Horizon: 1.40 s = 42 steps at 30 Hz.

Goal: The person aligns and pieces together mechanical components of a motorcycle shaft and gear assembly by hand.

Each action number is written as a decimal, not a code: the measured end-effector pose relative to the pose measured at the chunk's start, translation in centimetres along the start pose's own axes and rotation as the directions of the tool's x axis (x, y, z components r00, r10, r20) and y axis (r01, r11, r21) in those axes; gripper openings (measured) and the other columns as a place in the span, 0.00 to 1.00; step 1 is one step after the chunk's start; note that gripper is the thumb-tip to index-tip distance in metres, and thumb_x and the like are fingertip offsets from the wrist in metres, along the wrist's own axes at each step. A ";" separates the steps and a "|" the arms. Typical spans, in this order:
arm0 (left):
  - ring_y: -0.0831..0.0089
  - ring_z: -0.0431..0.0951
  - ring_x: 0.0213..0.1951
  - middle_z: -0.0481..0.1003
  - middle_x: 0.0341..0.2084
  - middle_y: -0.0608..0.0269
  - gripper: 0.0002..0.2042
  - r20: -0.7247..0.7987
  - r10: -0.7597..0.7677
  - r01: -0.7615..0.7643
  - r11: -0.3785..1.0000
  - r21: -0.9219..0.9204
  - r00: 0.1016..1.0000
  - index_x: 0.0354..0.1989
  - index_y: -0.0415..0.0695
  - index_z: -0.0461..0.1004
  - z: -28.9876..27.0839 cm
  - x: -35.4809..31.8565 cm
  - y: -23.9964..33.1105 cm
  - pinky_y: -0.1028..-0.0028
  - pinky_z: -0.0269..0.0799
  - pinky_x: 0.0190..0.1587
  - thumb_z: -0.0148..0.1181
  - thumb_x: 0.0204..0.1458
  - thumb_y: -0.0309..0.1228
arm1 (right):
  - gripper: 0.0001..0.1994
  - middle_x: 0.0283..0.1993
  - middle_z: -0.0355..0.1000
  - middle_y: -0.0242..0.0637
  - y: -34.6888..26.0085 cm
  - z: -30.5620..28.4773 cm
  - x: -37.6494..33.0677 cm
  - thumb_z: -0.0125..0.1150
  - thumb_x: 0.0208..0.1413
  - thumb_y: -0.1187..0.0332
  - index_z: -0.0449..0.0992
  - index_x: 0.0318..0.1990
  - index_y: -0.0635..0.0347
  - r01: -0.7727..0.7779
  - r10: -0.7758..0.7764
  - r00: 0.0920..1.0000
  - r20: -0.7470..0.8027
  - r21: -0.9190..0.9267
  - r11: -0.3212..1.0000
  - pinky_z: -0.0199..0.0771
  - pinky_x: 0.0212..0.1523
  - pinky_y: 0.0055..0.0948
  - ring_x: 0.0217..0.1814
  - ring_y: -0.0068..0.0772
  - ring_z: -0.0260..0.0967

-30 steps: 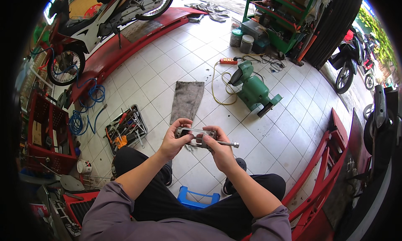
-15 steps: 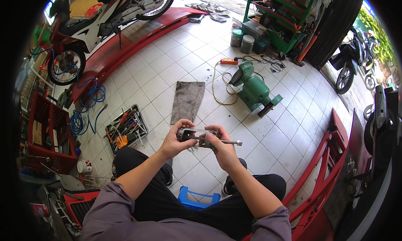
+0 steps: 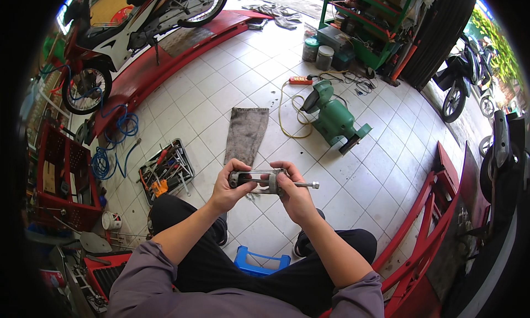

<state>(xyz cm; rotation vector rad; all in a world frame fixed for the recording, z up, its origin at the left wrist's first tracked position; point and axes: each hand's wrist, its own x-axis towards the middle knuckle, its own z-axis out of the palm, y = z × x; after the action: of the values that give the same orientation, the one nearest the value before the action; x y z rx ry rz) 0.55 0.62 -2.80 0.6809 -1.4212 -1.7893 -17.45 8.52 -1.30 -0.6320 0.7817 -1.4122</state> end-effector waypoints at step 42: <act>0.62 0.61 0.63 0.56 0.65 0.50 0.49 0.316 0.210 -0.129 0.957 -0.259 0.925 0.68 0.47 0.49 -1.9 1.4 1.0 0.60 0.61 0.61 0.74 0.37 0.26 | 0.12 0.18 0.60 0.22 0.5 1.1 0.5 0.56 0.56 0.64 0.74 0.26 0.63 -0.156 0.169 0.985 -0.032 -0.581 0.799 0.55 0.23 0.23 0.21 0.14 0.53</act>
<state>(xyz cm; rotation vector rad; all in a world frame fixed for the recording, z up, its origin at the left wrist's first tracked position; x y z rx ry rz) 1.42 -1.69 -2.26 0.1191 -1.4061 -1.9574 -16.29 7.98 -1.10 -1.0224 1.2414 -0.9924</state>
